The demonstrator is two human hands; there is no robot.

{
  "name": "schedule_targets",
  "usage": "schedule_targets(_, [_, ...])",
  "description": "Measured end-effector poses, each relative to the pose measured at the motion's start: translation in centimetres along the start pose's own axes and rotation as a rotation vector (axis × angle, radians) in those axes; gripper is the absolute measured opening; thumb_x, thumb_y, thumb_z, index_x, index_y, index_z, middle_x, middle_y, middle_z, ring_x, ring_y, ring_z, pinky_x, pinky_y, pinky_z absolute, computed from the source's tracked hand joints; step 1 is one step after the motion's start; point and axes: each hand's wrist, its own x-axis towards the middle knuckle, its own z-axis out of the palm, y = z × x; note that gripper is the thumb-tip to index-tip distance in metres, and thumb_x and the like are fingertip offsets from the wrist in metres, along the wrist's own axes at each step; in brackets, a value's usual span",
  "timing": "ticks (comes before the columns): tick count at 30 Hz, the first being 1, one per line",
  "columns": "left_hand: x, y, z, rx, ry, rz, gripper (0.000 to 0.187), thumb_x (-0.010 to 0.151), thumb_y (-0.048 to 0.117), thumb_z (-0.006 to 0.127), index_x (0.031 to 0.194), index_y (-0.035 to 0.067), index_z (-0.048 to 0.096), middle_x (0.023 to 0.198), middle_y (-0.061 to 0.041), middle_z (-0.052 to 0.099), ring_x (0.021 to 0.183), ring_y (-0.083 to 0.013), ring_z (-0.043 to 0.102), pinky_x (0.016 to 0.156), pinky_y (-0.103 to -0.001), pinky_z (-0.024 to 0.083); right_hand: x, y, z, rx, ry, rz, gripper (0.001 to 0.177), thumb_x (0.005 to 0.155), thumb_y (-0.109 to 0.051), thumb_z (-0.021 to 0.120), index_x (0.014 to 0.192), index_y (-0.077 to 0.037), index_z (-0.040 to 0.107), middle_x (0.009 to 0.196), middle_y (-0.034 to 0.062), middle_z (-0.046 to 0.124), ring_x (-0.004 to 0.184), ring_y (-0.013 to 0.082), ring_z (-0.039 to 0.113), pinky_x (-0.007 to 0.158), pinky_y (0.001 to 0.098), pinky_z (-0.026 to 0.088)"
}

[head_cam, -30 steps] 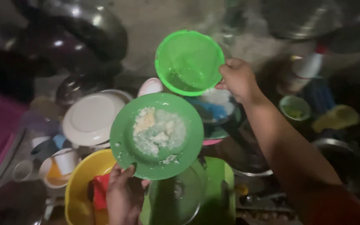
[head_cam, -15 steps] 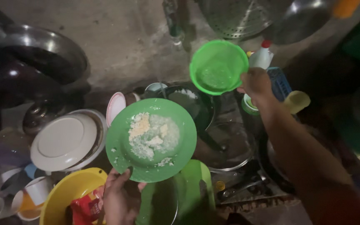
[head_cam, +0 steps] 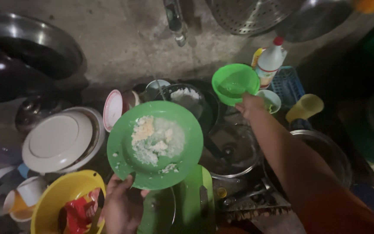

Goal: The person washes dishes at a cluttered kitchen sink. They stack and rinse plates under running water, scrub a black pot containing rice residue with a blue sponge, rinse it, and finally wash a spoon under the tap.

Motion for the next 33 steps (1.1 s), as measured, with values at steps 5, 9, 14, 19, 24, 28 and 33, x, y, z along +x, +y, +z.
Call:
schedule_targets(5, [0.1, -1.2, 0.5, -0.058, -0.004, 0.020, 0.025, 0.093, 0.002, 0.054, 0.117, 0.006, 0.059, 0.114, -0.012, 0.067, 0.104, -0.0283, 0.067, 0.081, -0.050, 0.057, 3.1, 3.4, 0.6, 0.036, -0.041, 0.109, 0.042, 0.102, -0.016, 0.052, 0.144, -0.014, 0.044, 0.136, 0.0130, 0.057, 0.110, 0.0379, 0.067, 0.091, 0.0501, 0.062])
schedule_targets(9, [0.6, -2.2, 2.1, -0.060, 0.030, -0.002, 0.028, 0.091, 0.003, 0.055, 0.117, 0.008, 0.060, 0.113, -0.012, 0.068, 0.102, -0.0288, 0.067, 0.079, -0.050, 0.057, 3.9, 4.7, 1.2, 0.090, 0.090, 0.206, 0.040, 0.103, -0.011, 0.049, 0.143, -0.014, 0.044, 0.133, 0.0157, 0.056, 0.109, 0.0393, 0.069, 0.090, 0.0483, 0.064])
schedule_targets(14, [1.3, -3.5, 4.2, -0.095, -0.014, -0.017, 0.032, 0.089, 0.004, 0.057, 0.120, 0.011, 0.059, 0.114, -0.010, 0.068, 0.105, -0.0280, 0.067, 0.081, -0.050, 0.058, 5.4, 6.1, 0.1, -0.044, 0.055, 0.235, 0.040, 0.097, -0.011, 0.055, 0.137, -0.013, 0.055, 0.129, 0.0133, 0.062, 0.108, 0.0317, 0.067, 0.082, 0.0532, 0.061])
schedule_targets(19, [2.5, -4.8, 5.3, -0.109, -0.087, -0.013, 0.031, 0.091, 0.003, 0.057, 0.122, 0.009, 0.056, 0.118, -0.011, 0.066, 0.108, -0.0293, 0.067, 0.086, -0.054, 0.060, 4.9, 5.8, -1.1, -0.262, 0.028, 0.355, 0.042, 0.095, -0.025, 0.061, 0.135, -0.015, 0.056, 0.128, 0.0109, 0.061, 0.109, 0.0297, 0.063, 0.082, 0.0537, 0.054])
schedule_targets(24, [3.4, -5.9, 6.5, -0.120, -0.129, -0.009, 0.031, 0.094, 0.003, 0.056, 0.124, 0.011, 0.053, 0.118, -0.012, 0.066, 0.107, -0.0292, 0.066, 0.079, -0.050, 0.059, -1.8, 0.5, -1.4, -0.426, -0.060, 0.208, 0.049, 0.099, -0.037, 0.064, 0.137, -0.007, 0.051, 0.124, 0.0167, 0.058, 0.107, 0.0328, 0.061, 0.086, 0.0503, 0.055])
schedule_targets(28, [4.3, -7.3, 7.2, -0.101, -0.132, -0.030, 0.030, 0.094, 0.004, 0.055, 0.123, 0.009, 0.053, 0.117, -0.013, 0.067, 0.103, -0.0287, 0.068, 0.076, -0.047, 0.061, -10.9, -1.9, -3.3, -0.347, -0.291, -0.221, 0.046, 0.101, -0.032, 0.061, 0.138, -0.005, 0.056, 0.121, 0.0100, 0.061, 0.100, 0.0250, 0.061, 0.085, 0.0421, 0.053])
schedule_targets(33, [5.7, -8.9, 8.3, -0.127, -0.152, -0.010, 0.027, 0.096, 0.004, 0.055, 0.122, 0.006, 0.051, 0.118, -0.014, 0.065, 0.104, -0.0292, 0.069, 0.079, -0.048, 0.063, -20.8, -3.1, -3.3, -0.082, -0.710, 0.076, 0.046, 0.099, -0.036, 0.055, 0.134, -0.006, 0.058, 0.124, 0.0148, 0.069, 0.106, 0.0252, 0.071, 0.087, 0.0398, 0.061])
